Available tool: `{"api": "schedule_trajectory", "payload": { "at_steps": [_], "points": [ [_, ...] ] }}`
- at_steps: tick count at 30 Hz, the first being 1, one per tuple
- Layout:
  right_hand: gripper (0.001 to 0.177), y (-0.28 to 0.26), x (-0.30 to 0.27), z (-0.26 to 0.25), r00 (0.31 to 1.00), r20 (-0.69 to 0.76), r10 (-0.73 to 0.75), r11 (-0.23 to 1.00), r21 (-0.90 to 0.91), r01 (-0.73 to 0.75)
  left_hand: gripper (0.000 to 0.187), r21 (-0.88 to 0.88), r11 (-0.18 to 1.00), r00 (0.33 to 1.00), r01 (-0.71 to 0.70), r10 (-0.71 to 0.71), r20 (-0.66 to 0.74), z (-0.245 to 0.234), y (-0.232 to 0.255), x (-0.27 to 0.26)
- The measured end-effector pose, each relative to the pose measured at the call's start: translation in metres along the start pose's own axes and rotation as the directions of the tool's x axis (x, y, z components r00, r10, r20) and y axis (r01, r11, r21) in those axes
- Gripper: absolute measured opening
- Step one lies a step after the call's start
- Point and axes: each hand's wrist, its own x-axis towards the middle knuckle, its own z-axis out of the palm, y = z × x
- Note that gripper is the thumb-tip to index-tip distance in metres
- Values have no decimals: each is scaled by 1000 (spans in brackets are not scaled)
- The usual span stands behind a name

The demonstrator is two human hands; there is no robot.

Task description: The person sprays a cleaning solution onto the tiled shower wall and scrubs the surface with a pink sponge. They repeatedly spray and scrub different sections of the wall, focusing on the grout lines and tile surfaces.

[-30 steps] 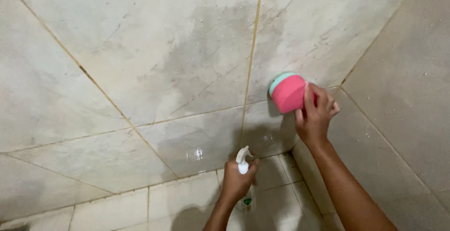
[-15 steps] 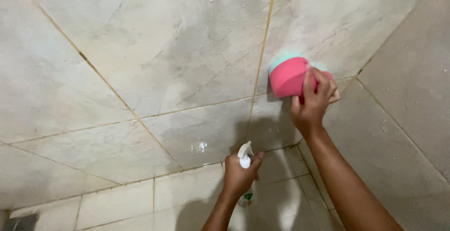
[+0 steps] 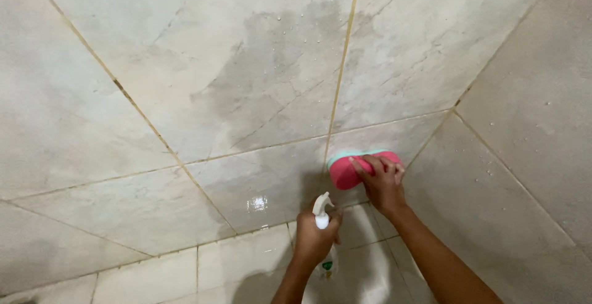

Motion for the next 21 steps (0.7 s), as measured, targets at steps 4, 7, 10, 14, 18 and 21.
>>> {"api": "schedule_trajectory", "payload": {
  "at_steps": [4,7,10,14,18,21],
  "points": [
    [65,4,20,-16,996,-91,5,999,-38,-8,23,39,998,998,-44,42,40,0,0,-1],
    [66,-1,57,-53,973,-215,84,996,7,-85,24,-12,996,996,-86,86,24,3,-6,-1],
    [70,-17,89,-97,921,-366,134,988,123,-95,24,22,998,998,-58,58,11,5,-9,1],
    [68,-44,111,-125,889,-420,184,973,206,-104,23,-38,988,988,-152,153,28,8,-23,11],
    [63,-57,103,-93,905,-397,154,979,186,-85,24,-86,992,996,-87,88,13,11,-23,13],
    [57,-48,94,-72,915,-385,121,988,131,-75,23,-163,986,999,-46,49,20,15,-36,21]
  ]
}}
